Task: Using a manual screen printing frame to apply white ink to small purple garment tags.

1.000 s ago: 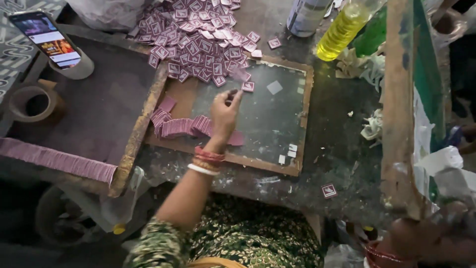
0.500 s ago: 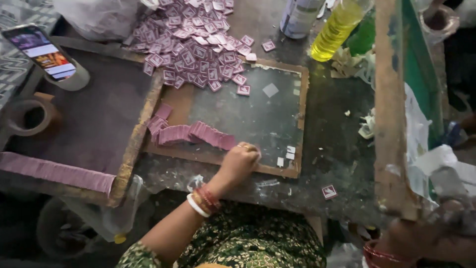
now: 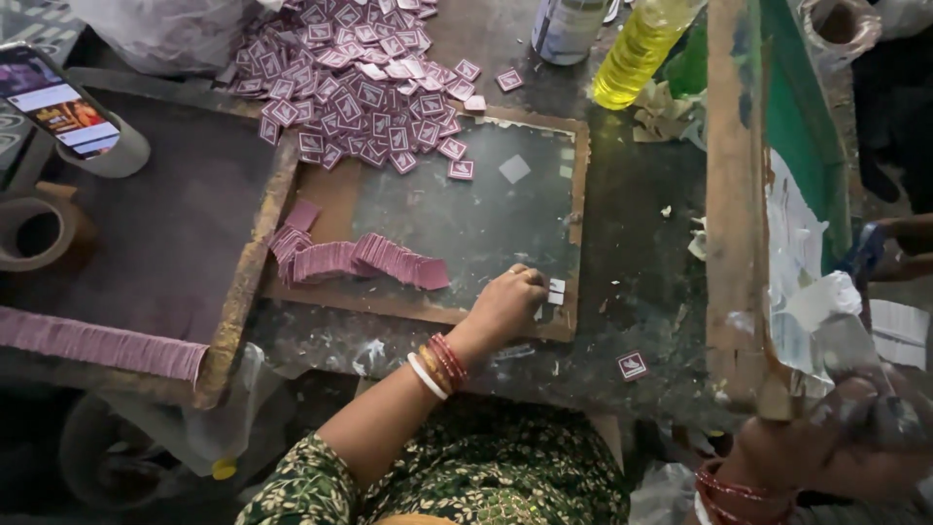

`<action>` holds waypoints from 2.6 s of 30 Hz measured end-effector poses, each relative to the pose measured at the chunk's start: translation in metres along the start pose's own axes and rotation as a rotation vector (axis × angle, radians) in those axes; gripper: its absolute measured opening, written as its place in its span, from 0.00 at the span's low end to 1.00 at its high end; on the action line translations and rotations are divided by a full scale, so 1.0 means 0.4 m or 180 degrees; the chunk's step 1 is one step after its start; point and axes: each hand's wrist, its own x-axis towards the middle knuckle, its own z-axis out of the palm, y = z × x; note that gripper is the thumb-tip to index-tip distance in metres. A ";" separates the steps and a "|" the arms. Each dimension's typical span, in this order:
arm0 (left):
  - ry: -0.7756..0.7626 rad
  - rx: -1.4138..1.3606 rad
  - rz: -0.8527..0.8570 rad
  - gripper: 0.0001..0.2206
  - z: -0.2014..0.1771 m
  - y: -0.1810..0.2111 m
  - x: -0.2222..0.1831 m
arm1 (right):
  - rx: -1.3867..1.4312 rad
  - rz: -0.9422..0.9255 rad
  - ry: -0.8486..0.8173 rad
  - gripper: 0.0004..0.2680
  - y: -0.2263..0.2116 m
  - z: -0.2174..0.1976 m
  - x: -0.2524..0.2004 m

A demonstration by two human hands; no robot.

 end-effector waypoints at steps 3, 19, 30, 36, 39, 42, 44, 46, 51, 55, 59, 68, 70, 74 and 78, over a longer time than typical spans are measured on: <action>0.0080 0.0171 0.0076 0.05 0.040 -0.020 -0.012 | -0.0686 0.0181 0.0160 0.13 0.012 -0.011 -0.009; -0.0561 -0.0141 -0.1971 0.25 -0.097 0.041 -0.238 | -0.0976 0.0390 -0.4113 0.07 0.040 0.392 -0.127; -0.0964 0.0393 -0.1677 0.21 -0.107 0.015 -0.224 | -0.0151 0.0102 -0.3547 0.16 -0.044 0.251 -0.297; -0.0651 -0.1173 -0.1873 0.24 -0.219 0.104 -0.180 | -0.0110 -0.0061 -0.2487 0.13 -0.100 0.207 -0.244; -0.0483 -0.2030 -0.0741 0.18 -0.277 0.166 -0.143 | -0.0686 -0.0428 -0.1929 0.08 -0.078 0.130 -0.178; -0.0174 -0.2516 -0.0866 0.13 -0.234 0.116 -0.071 | -0.0704 -0.0137 -0.1059 0.09 -0.066 0.076 -0.103; -0.0116 -0.1269 -0.1121 0.11 -0.140 0.001 -0.042 | -0.0707 -0.0018 -0.0569 0.10 -0.050 0.062 -0.067; -0.0069 -0.0079 -0.1269 0.10 -0.066 -0.062 -0.008 | -0.0789 0.0063 -0.0053 0.11 -0.046 0.043 -0.054; -0.0002 0.0185 -0.1208 0.09 0.020 -0.112 0.071 | -0.0622 0.0144 -0.0110 0.10 -0.044 0.021 -0.068; -0.0038 -0.0351 -0.1552 0.10 -0.062 -0.153 0.087 | -0.0409 0.0184 -0.0150 0.10 -0.041 0.049 -0.060; 0.1741 -0.0976 -0.1669 0.11 -0.226 -0.154 0.033 | -0.0436 0.0172 -0.0100 0.09 -0.057 0.043 -0.032; 0.0332 0.0946 -0.0743 0.10 -0.190 -0.132 -0.179 | 0.0121 0.0627 0.0392 0.10 -0.024 0.028 -0.044; 0.0398 0.0947 -0.0760 0.08 -0.200 -0.118 -0.171 | 0.0093 0.0652 0.0432 0.11 -0.037 0.025 -0.039; 0.0466 0.0805 -0.1003 0.08 -0.228 -0.078 -0.144 | -0.0592 0.0409 0.0259 0.11 -0.045 0.018 -0.023; 0.0948 0.0831 -0.0175 0.10 -0.157 -0.031 -0.153 | -0.0831 0.0385 0.0144 0.11 -0.011 -0.009 -0.028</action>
